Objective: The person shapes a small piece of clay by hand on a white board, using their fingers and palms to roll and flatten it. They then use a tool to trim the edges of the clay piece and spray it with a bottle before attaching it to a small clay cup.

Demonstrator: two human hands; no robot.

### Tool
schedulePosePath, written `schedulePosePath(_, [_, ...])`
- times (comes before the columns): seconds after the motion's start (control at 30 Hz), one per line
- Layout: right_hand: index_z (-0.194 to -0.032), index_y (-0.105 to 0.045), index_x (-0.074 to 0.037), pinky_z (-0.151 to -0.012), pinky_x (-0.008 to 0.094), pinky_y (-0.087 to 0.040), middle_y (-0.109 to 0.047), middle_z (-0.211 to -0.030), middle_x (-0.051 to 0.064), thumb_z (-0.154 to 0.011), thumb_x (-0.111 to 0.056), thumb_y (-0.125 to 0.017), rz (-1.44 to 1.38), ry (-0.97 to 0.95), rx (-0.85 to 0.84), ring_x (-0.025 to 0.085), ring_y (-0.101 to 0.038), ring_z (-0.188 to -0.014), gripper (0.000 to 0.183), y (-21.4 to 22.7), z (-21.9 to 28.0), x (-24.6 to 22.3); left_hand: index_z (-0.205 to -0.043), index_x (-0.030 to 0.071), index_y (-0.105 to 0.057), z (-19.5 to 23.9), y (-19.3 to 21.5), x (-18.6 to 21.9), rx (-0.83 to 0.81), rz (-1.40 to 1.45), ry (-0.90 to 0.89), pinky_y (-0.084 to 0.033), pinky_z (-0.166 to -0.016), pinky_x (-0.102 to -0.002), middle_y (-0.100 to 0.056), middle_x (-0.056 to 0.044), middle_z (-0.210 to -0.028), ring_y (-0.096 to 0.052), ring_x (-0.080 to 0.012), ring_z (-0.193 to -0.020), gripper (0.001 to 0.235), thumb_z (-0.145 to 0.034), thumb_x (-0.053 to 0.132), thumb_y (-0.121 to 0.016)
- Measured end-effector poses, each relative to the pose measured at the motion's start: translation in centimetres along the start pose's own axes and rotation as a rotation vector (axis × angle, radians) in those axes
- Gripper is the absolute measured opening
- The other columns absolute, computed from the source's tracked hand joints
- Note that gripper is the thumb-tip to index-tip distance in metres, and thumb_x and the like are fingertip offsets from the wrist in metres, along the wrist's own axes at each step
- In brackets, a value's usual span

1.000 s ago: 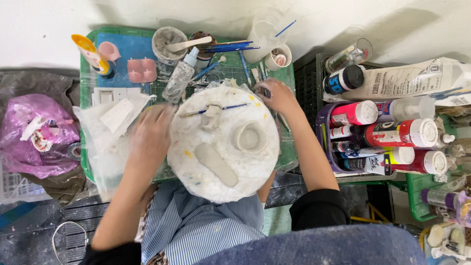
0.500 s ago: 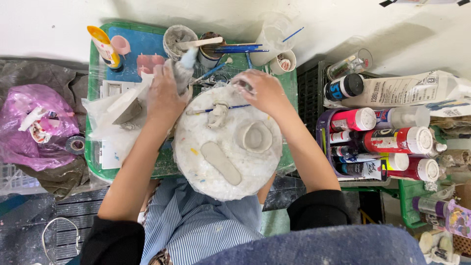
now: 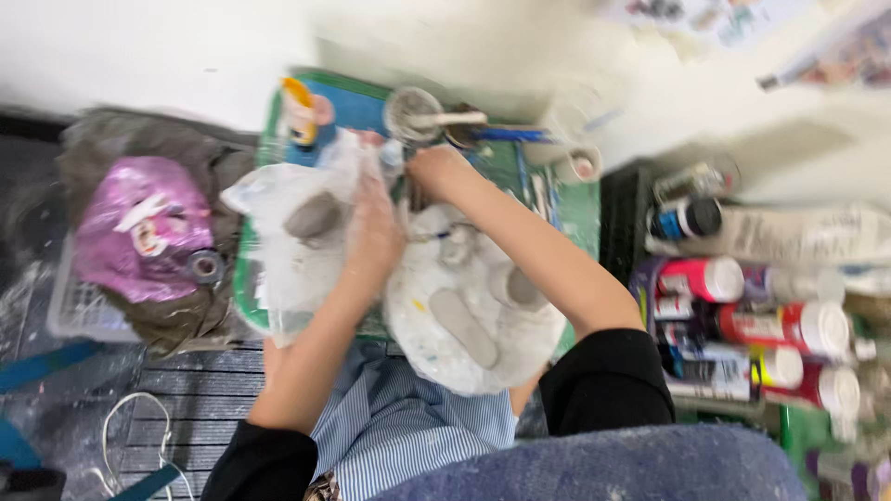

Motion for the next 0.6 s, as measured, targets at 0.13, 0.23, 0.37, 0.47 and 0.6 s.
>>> schedulePosePath(0.13, [-0.083,-0.077,-0.012,-0.064,0.045,-0.059,-0.076,-0.087,0.011,-0.085,-0.016,-0.069,0.209,0.161,-0.050,0.031,-0.076,-0.079,0.009,0.4,-0.7,-1.8,-0.149,-0.021,-0.024,2.6,1.9,1.0,-0.035,-0.174,-0.069,-0.032,-0.119,-0.051,-0.039,-0.038,-0.151,-0.039,-0.0502,-0.141,0.075,-0.096,0.019,-0.058])
schedulePosePath(0.23, [-0.089,-0.078,-0.020,-0.066,0.046,-0.058,-0.075,-0.086,0.011,-0.080,-0.019,-0.071,0.110,0.137,-0.059,0.031,-0.074,-0.081,0.011,2.8,0.2,-1.7,-0.154,-0.011,-0.033,4.2,2.6,-1.2,0.010,0.219,0.050,-0.044,-0.109,-0.050,-0.053,-0.034,-0.140,-0.053,-0.0493,-0.128,0.069,-0.096,0.017,-0.058])
schedulePosePath(0.37, [-0.093,-0.077,-0.020,-0.073,0.046,-0.057,-0.074,-0.096,0.007,-0.084,-0.022,-0.070,0.047,0.084,0.037,0.028,-0.073,-0.090,0.012,7.1,4.6,-2.3,-0.146,-0.002,-0.047,5.5,2.6,-3.2,0.042,0.041,-0.027,-0.048,-0.100,-0.052,-0.059,-0.031,-0.133,-0.060,-0.0476,-0.116,0.058,-0.096,0.021,-0.065])
schedulePosePath(0.47, [-0.104,-0.077,-0.018,-0.075,0.046,-0.056,-0.073,-0.098,0.007,-0.089,-0.021,-0.068,-0.099,0.093,0.221,0.029,-0.071,-0.092,0.018,10.8,8.7,-3.6,-0.141,0.005,-0.053,5.0,3.0,-2.9,-0.033,0.092,-0.021,-0.049,-0.101,-0.050,-0.062,-0.024,-0.132,-0.061,-0.0433,-0.117,0.051,-0.095,0.022,-0.067])
schedulePosePath(0.6, [-0.111,-0.075,-0.013,-0.083,0.045,-0.056,-0.074,-0.109,0.006,-0.091,-0.017,-0.072,-0.285,0.006,0.581,0.030,-0.071,-0.097,0.021,15.1,16.5,-4.8,-0.143,0.006,-0.055,5.7,5.5,1.1,0.068,0.151,-0.225,-0.045,-0.109,-0.048,-0.060,-0.020,-0.140,-0.055,-0.0393,-0.129,0.052,-0.093,0.017,-0.067])
Point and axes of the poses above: each hand's wrist, its own z-axis away from the middle knuckle, its own y-axis out of the back of the hand, x = y × z, the point moved 3 cm from there along -z, towards the middle knuckle
